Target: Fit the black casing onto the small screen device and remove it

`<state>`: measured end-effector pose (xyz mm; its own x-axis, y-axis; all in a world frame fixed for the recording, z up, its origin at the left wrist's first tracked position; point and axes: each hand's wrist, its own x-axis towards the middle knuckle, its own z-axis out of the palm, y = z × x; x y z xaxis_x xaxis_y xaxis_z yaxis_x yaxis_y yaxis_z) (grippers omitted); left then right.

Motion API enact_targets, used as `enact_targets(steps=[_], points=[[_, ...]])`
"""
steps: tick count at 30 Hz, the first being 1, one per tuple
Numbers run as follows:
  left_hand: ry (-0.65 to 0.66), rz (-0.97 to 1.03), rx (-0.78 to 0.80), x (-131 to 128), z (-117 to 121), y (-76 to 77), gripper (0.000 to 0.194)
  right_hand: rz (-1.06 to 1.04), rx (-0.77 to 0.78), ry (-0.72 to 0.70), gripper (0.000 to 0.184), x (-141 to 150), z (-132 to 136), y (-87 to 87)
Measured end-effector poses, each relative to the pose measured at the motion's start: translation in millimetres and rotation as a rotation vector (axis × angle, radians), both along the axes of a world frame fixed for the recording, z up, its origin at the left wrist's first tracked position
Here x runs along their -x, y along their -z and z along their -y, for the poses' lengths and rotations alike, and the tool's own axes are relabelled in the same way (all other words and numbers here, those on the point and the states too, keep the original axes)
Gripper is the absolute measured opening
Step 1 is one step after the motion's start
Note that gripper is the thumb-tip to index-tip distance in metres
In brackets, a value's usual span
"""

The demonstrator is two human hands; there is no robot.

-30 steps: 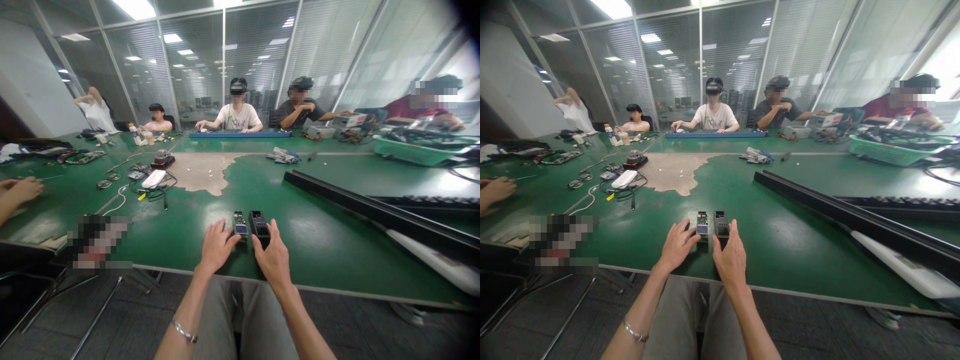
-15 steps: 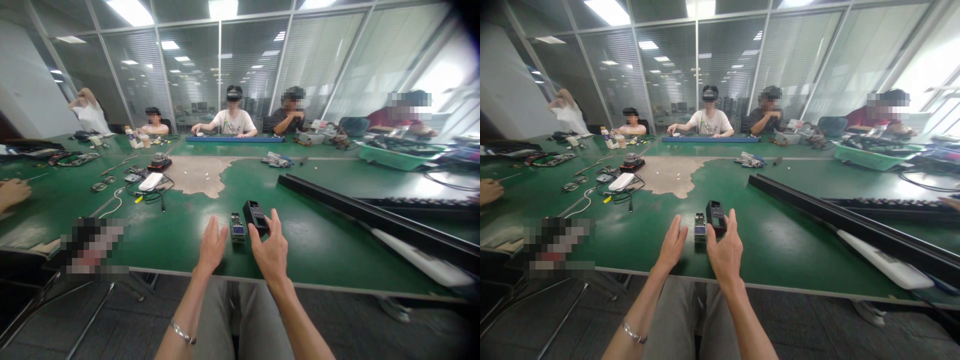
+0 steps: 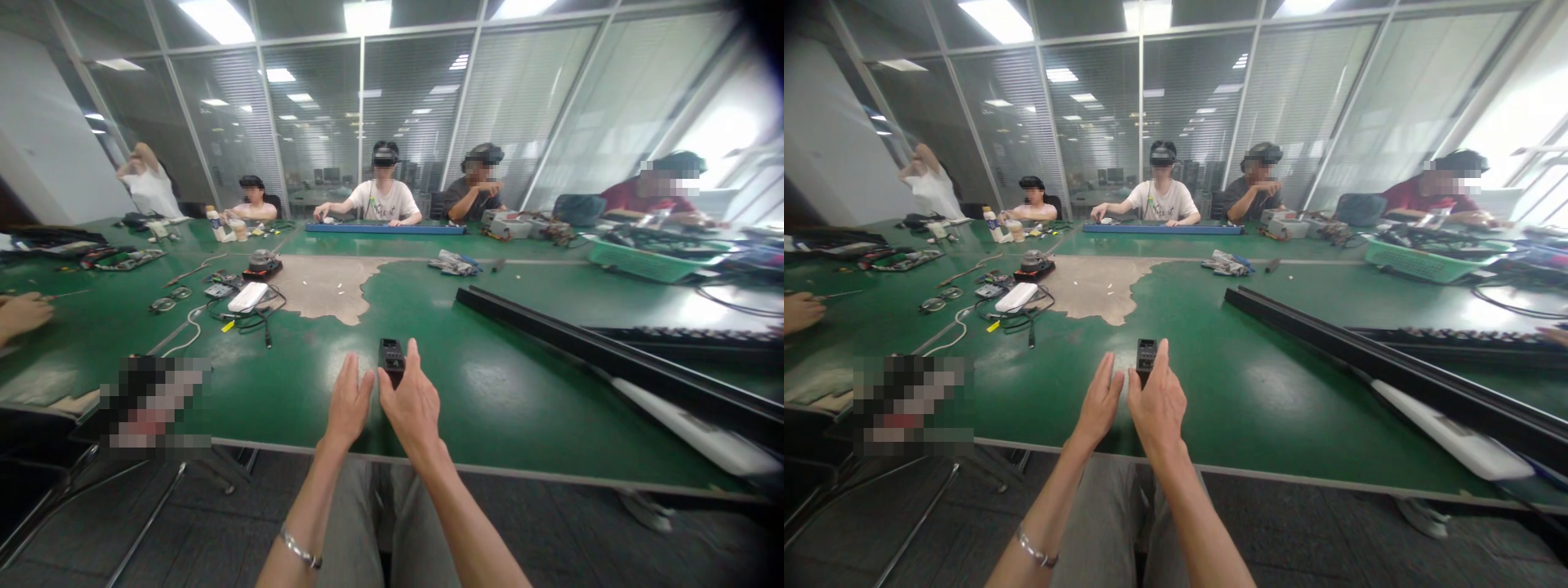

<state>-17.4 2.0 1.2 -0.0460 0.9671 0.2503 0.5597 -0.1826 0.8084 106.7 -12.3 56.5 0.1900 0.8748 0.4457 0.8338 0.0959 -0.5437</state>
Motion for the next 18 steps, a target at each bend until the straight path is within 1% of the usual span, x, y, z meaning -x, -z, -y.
enact_targets(steps=[3, 7, 13, 18], points=[[0.001, 0.002, 0.000, 0, 0, -0.2, 0.070, 0.022, 0.002, -0.005, 0.076, 0, 3, 0.8], [0.012, -0.010, -0.005, 1, -1, 1.1, 0.071, 0.036, 0.017, 0.005, 0.075, 1, 7, 6.9], [0.009, -0.042, -0.022, 1, -2, 4.9, 0.068, 0.056, -0.009, -0.005, 0.074, 2, 10, 26.2], [0.007, -0.069, -0.026, 1, -1, 3.0, 0.063, 0.044, -0.035, -0.035, 0.074, 0, 12, 42.0]])
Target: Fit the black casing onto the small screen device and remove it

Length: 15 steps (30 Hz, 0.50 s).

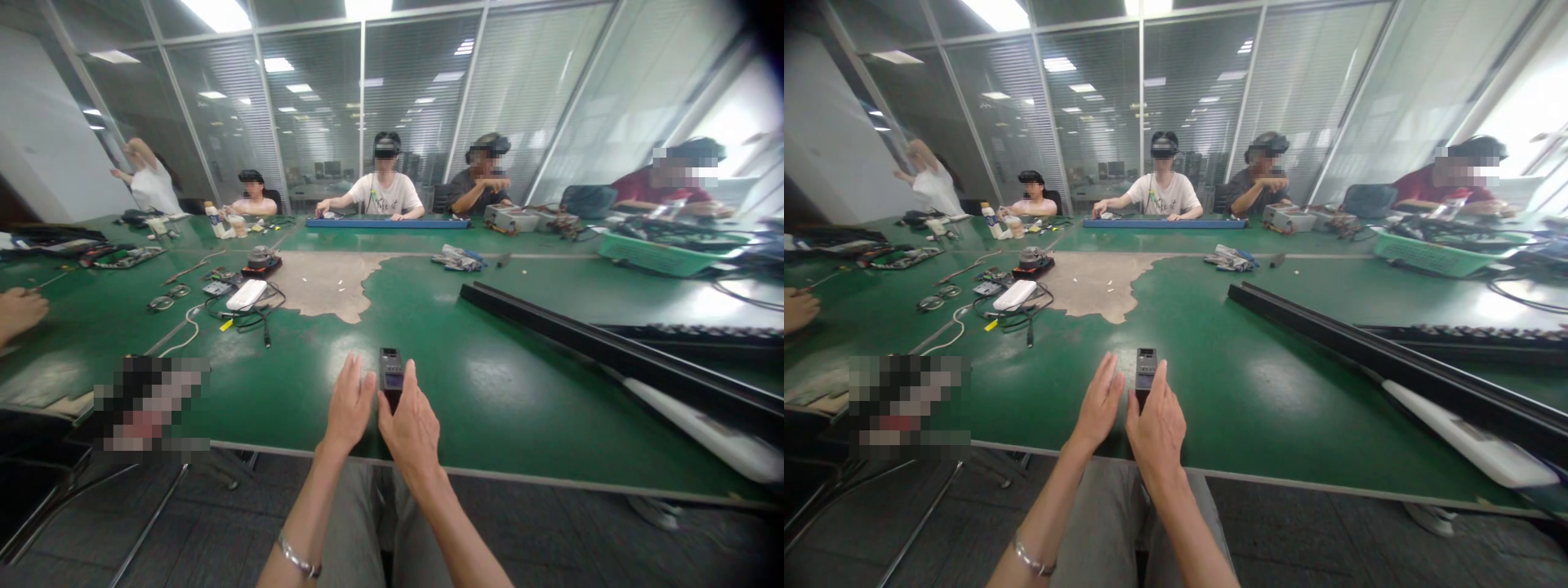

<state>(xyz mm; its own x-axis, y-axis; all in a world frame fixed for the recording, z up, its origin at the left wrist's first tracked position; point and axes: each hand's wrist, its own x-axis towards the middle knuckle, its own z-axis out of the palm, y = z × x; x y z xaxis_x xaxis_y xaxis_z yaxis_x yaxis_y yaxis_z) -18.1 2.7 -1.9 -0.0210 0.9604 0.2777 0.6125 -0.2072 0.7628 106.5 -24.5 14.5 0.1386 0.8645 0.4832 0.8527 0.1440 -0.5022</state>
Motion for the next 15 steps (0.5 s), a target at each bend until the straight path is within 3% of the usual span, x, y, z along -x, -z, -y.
enact_targets(steps=[4, 15], points=[[-0.003, -0.023, 0.001, 0, 1, -2.2, 0.062, -0.052, -0.054, -0.013, 0.080, -1, -2, -1.2], [0.017, -0.132, -0.004, -1, -3, 0.7, 0.061, -0.123, 0.043, 0.013, 0.075, 2, -10, -29.7]])
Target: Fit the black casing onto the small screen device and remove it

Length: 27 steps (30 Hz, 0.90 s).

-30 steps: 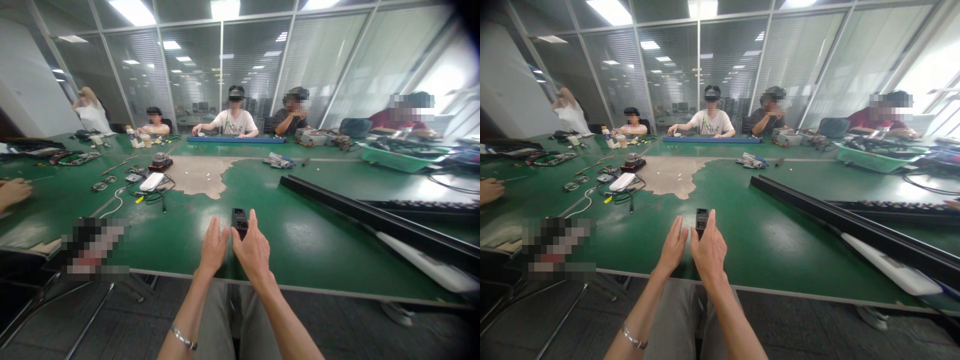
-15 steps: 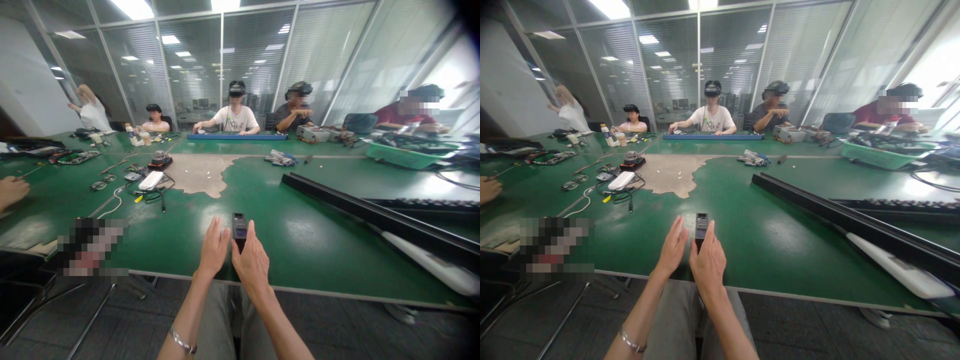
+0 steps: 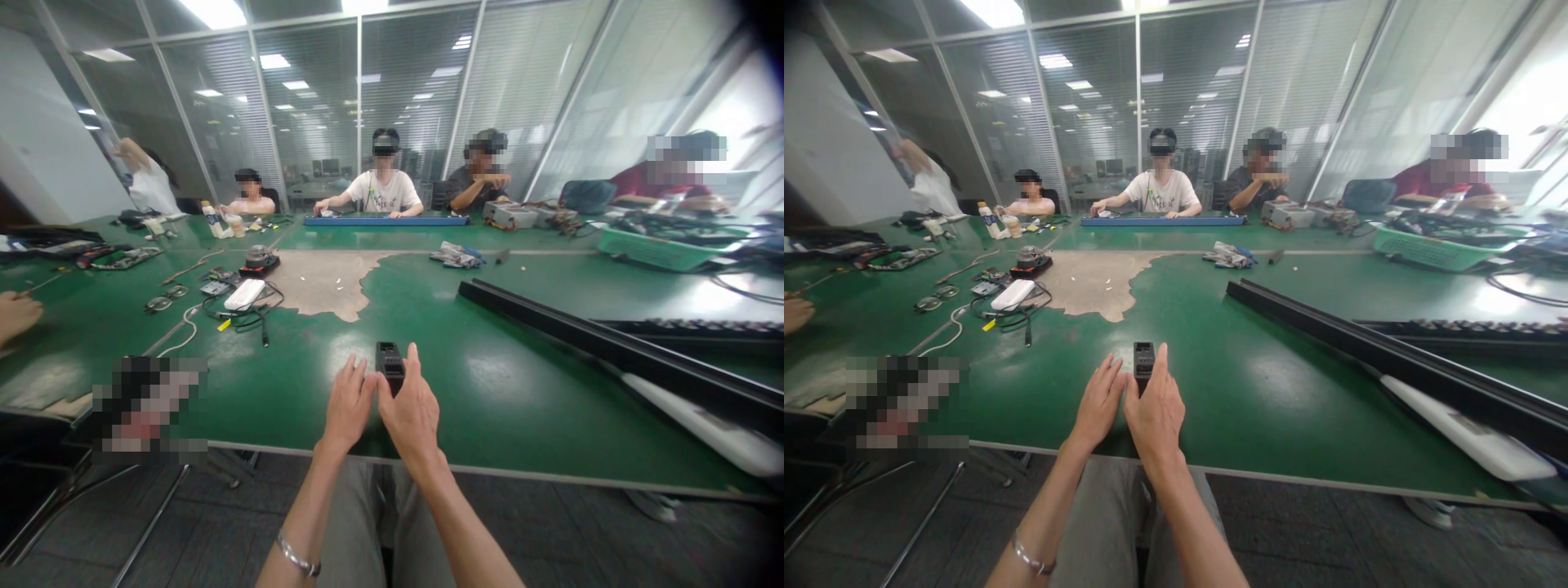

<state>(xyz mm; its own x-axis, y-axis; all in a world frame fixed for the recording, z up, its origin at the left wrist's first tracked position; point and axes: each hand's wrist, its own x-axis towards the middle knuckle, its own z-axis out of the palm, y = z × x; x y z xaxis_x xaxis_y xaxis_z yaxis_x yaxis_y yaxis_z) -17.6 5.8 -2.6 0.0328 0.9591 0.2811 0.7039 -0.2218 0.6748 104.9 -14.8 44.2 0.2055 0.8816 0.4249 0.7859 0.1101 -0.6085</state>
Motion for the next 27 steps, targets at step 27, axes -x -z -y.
enact_targets(steps=[27], points=[[0.022, -0.195, -0.075, -3, 6, -6.7, 0.061, -0.027, -0.082, 0.100, 0.078, -61, 0, 41.9]])
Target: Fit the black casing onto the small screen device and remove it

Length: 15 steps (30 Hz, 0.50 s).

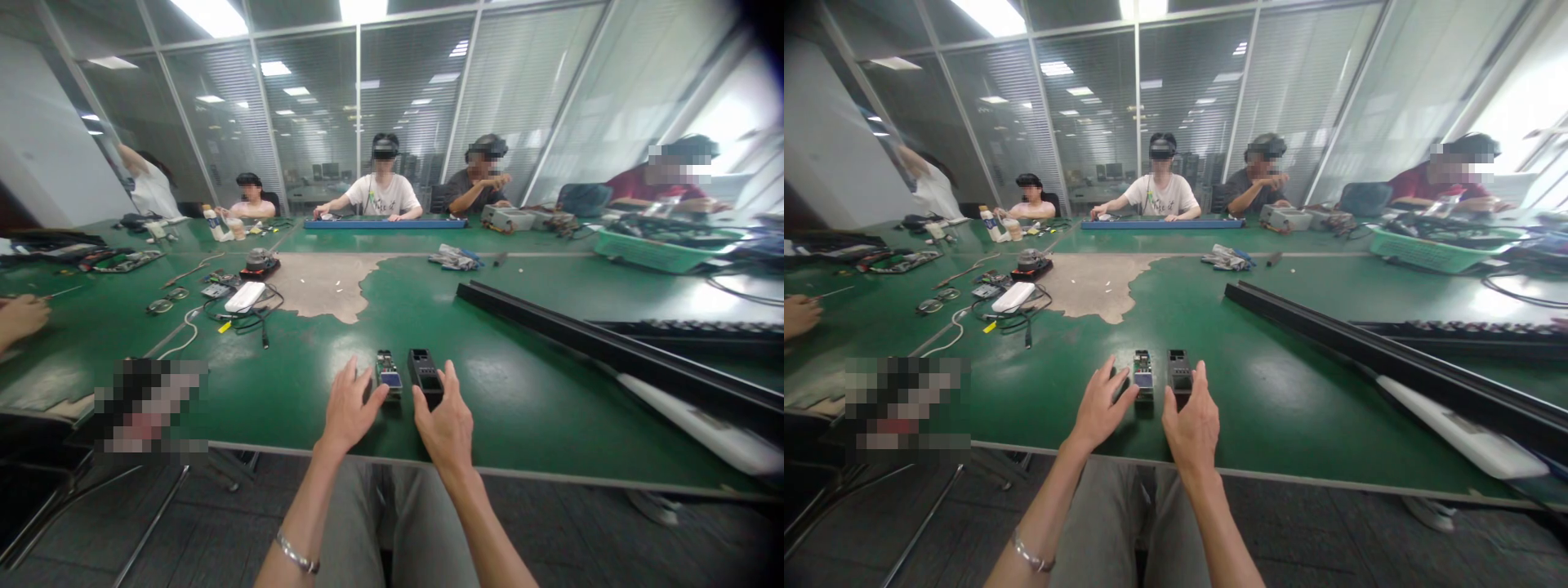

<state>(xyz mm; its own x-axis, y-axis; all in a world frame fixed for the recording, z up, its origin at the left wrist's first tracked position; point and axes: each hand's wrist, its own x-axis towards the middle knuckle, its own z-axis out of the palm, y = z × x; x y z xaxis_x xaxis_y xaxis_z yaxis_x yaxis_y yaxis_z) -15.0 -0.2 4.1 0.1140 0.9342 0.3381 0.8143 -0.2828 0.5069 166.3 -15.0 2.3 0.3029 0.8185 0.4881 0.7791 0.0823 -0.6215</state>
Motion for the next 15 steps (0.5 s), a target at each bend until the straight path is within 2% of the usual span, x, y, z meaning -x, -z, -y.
enact_targets(steps=[6, 10, 15], points=[[0.010, 0.008, 0.007, -0.4, 1.8, -2.7, 0.057, 0.057, -0.024, -0.014, 0.083, -2.0, -0.7, 10.9], [0.014, -0.004, 0.018, -0.5, 1.8, -3.6, 0.056, 0.048, -0.051, -0.019, 0.080, -2.3, 0.6, 9.9], [0.020, -0.010, 0.038, -0.8, 2.0, -5.3, 0.056, 0.032, -0.016, -0.043, 0.075, -2.6, 1.4, 9.0]])
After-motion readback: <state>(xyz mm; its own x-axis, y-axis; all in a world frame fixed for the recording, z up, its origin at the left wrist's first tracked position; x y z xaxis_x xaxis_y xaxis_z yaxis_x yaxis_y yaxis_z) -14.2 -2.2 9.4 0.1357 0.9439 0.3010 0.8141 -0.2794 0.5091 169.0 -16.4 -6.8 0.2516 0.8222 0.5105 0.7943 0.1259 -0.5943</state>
